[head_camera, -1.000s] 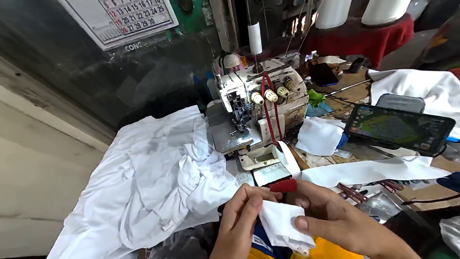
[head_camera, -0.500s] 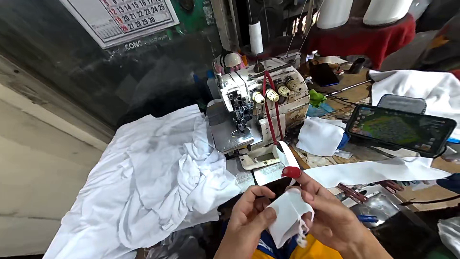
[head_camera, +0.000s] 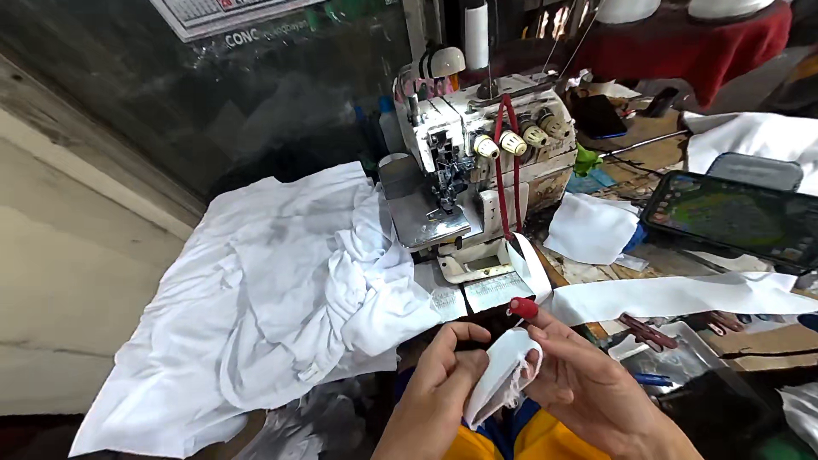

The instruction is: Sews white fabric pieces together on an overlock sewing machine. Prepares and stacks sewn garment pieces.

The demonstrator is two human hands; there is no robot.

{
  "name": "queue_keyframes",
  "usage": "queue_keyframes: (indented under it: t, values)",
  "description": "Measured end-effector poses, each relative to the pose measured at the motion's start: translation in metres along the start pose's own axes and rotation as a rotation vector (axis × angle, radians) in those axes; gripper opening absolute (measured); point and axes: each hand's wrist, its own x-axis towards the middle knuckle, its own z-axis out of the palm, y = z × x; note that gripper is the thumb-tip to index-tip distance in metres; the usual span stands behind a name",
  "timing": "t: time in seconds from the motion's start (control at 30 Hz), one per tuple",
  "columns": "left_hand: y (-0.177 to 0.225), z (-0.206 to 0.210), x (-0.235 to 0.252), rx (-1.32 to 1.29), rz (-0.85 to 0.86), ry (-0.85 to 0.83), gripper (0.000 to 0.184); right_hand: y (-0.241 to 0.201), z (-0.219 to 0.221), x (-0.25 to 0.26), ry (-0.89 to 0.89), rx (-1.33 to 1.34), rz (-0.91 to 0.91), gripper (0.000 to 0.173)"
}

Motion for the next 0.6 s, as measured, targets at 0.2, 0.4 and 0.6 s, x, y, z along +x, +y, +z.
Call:
queue_keyframes:
  t: [0.2, 0.4, 0.6]
  values:
    - [-0.005, 0.025, -0.038, 0.145, 0.213, 0.254, 0.042, -0.002, 0.025, 0.001, 0.273, 0.083, 0.135, 0.015]
    - [-0.013, 0.011, -0.048, 0.518, 0.203, 0.563, 0.022, 0.054, 0.035, -0.014, 0.235, -0.521, 0.212, 0.035]
    - [0.018, -0.045, -0.050, 0.559, 0.250, 0.324, 0.017, 0.032, 0.038, 0.024, 0.084, -1.193, -0.228, 0.020]
